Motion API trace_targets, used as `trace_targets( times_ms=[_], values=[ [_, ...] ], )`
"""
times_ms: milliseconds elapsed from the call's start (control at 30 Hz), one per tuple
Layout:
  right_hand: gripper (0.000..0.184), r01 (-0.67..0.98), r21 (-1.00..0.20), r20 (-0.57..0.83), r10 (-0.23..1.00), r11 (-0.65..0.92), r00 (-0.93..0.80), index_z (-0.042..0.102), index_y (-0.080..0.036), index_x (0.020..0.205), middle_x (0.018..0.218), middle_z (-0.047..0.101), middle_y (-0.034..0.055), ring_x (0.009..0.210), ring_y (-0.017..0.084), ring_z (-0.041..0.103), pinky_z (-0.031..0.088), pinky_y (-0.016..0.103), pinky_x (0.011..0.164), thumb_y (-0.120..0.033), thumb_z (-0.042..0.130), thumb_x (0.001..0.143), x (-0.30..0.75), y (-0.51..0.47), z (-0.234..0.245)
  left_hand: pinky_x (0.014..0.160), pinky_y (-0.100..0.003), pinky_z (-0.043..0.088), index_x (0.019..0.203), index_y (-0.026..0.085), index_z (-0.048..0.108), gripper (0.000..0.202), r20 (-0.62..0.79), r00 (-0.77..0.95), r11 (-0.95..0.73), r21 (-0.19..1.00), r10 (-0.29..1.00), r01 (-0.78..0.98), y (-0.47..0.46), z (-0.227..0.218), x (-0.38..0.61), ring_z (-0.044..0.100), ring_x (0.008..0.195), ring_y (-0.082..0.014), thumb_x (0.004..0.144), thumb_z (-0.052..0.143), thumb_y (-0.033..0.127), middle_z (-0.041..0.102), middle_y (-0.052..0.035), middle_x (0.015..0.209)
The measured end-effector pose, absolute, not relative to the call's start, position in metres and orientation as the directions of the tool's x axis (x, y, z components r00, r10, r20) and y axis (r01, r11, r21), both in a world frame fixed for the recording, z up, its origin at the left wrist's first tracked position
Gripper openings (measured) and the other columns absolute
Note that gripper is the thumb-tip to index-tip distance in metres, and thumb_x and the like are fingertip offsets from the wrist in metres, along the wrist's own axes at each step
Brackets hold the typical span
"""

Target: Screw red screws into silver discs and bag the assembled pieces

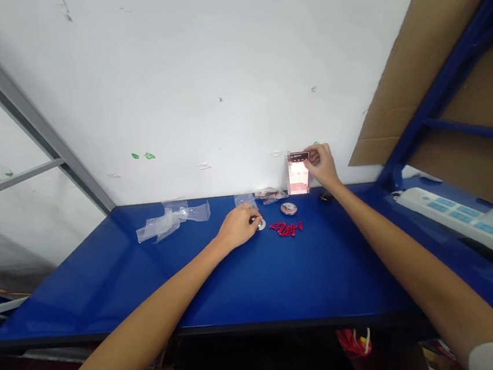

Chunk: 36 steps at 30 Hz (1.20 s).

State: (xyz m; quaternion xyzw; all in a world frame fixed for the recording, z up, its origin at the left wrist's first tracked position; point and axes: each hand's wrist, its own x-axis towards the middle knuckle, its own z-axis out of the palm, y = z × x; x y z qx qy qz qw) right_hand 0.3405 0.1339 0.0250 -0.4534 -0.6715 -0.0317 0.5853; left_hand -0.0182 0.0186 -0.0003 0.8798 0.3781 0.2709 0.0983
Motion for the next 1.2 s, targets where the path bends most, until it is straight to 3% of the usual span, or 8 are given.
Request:
trace_targets(
  times_ms=[367,867,1200],
  values=[
    [0.029,0.66,-0.485,0.814,0.572,0.574,0.101,0.068,-0.024,0.116,0.112,0.055,0.0072,0.088,0.022,0.06,0.06,0.041,0.085,-0.025,0.069,0.087,0.3404,0.1359,0.0241,0.085,-0.034,0.055,0.098,0.022,0.081,0.023,0.363,0.572,-0.677,0.364,0.735,0.639,0.0177,0.0003,-0.0184,0.072,0.095,-0.0222,0.104,0.059,0.026,0.078,-0.0048,0.102],
    [0.035,0.646,-0.487,0.808,0.585,0.588,0.076,0.068,-0.024,0.115,0.111,0.056,0.0074,0.086,0.022,0.06,0.06,0.042,0.083,-0.021,0.069,0.081,0.3396,0.1302,0.0277,0.086,-0.035,0.055,0.101,0.022,0.081,0.02,0.351,0.564,-0.664,0.391,0.747,0.637,0.0178,0.0008,-0.018,0.072,0.096,-0.0231,0.102,0.062,0.026,0.078,-0.005,0.103],
    [0.039,0.611,-0.505,0.803,0.592,0.61,0.072,0.06,-0.025,0.12,0.109,0.056,0.0054,0.088,0.022,0.06,0.057,0.041,0.083,-0.027,0.069,0.082,0.3406,0.1321,0.0252,0.09,-0.037,0.055,0.103,0.022,0.08,0.016,0.366,0.561,-0.67,0.387,0.742,0.634,0.0183,0.0008,-0.0185,0.071,0.1,-0.0245,0.098,0.065,0.024,0.078,-0.0059,0.103]
  ],
)
